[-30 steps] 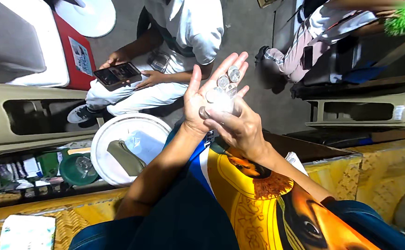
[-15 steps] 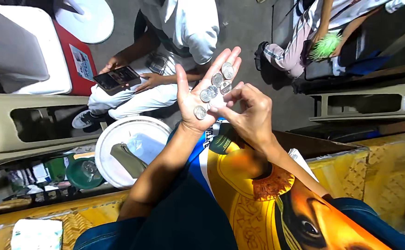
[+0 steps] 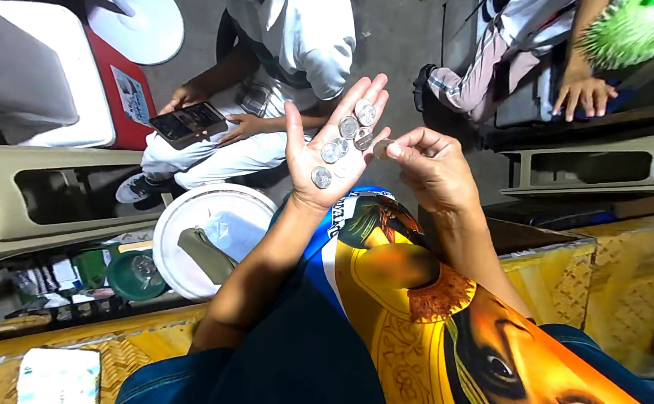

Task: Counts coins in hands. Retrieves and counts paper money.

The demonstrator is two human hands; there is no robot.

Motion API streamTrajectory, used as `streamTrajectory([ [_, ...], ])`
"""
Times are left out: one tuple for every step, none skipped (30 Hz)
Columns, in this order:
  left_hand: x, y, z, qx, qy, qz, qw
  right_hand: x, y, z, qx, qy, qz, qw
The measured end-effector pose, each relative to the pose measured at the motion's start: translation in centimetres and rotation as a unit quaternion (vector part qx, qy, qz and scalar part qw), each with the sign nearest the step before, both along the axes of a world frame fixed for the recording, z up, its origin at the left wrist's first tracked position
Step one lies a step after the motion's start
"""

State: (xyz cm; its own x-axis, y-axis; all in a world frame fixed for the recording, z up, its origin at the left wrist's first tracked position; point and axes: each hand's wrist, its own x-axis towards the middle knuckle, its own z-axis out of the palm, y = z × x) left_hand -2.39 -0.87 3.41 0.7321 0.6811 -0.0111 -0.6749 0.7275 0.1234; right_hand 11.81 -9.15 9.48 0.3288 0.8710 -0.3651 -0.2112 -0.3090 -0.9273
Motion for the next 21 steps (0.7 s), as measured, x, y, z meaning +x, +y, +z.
streamTrajectory([
  [0.0, 0.0, 0.0, 0.002, 0.004, -0.001, 1.000, 0.2, -0.2, -0.1, -0.006, 0.015, -0.007, 1.000],
  [0.0, 0.0, 0.1, 0.001, 0.006, -0.002, 1.000, 0.3, -0.3, -0.3, -0.012, 0.029, -0.015, 0.999],
  [0.0, 0.0, 0.1, 0.004, 0.006, -0.003, 1.000, 0.3, -0.5, -0.4, -0.019, 0.042, -0.023, 0.999],
  [-0.1, 0.0, 0.0, 0.005, 0.005, -0.004, 1.000, 0.4, -0.6, -0.4, -0.025, 0.055, -0.031, 0.998],
  [-0.1, 0.1, -0.1, 0.001, 0.002, -0.005, 1.000, 0.4, -0.7, -0.5, -0.030, 0.065, -0.035, 0.997],
  [-0.1, 0.1, -0.1, -0.007, -0.001, -0.005, 1.000, 0.4, -0.8, -0.5, -0.035, 0.073, -0.040, 0.996],
  [-0.2, 0.1, -0.2, -0.015, -0.004, -0.005, 1.000, 0.4, -0.8, -0.5, -0.039, 0.078, -0.044, 0.995],
  [-0.2, 0.2, -0.3, -0.022, -0.008, -0.006, 1.000, 0.4, -0.9, -0.5, -0.040, 0.081, -0.048, 0.995],
  [-0.2, 0.2, -0.4, -0.024, -0.012, -0.007, 1.000, 0.4, -0.9, -0.5, -0.040, 0.083, -0.049, 0.995],
  [-0.2, 0.2, -0.5, -0.024, -0.015, -0.007, 1.000, 0.4, -1.0, -0.5, -0.039, 0.085, -0.049, 0.994],
  [-0.3, 0.2, -0.5, -0.023, -0.019, -0.009, 1.000, 0.5, -1.0, -0.6, -0.036, 0.090, -0.048, 0.994],
  [-0.3, 0.1, -0.4, -0.024, -0.019, -0.012, 0.999, 0.5, -1.1, -0.6, -0.031, 0.099, -0.048, 0.993],
  [-0.3, 0.1, -0.3, -0.022, -0.020, -0.019, 0.999, 0.6, -1.2, -0.7, -0.029, 0.108, -0.045, 0.993],
  [-0.3, 0.0, -0.2, -0.016, -0.018, -0.024, 0.999, 0.8, -1.2, -0.7, -0.031, 0.116, -0.044, 0.992],
  [-0.2, -0.1, -0.1, -0.014, -0.018, -0.030, 0.999, 0.9, -1.3, -0.7, -0.032, 0.126, -0.046, 0.990],
  [-0.2, -0.1, 0.0, -0.017, -0.020, -0.037, 0.999, 1.0, -1.3, -0.7, -0.036, 0.137, -0.048, 0.989],
  [-0.2, -0.1, 0.0, -0.022, -0.021, -0.043, 0.999, 1.2, -1.3, -0.7, -0.038, 0.149, -0.047, 0.987],
  [-0.1, -0.1, 0.0, -0.026, -0.022, -0.047, 0.998, 1.4, -1.4, -0.7, -0.040, 0.159, -0.049, 0.985],
  [-0.1, -0.1, 0.0, -0.028, -0.019, -0.051, 0.998, 1.5, -1.3, -0.7, -0.041, 0.165, -0.051, 0.984],
  [-0.1, -0.1, -0.1, -0.031, -0.015, -0.053, 0.998, 1.7, -1.4, -0.7, -0.040, 0.167, -0.049, 0.984],
  [0.0, -0.1, -0.2, -0.034, -0.013, -0.054, 0.998, 1.9, -1.3, -0.8, -0.040, 0.167, -0.043, 0.984],
])
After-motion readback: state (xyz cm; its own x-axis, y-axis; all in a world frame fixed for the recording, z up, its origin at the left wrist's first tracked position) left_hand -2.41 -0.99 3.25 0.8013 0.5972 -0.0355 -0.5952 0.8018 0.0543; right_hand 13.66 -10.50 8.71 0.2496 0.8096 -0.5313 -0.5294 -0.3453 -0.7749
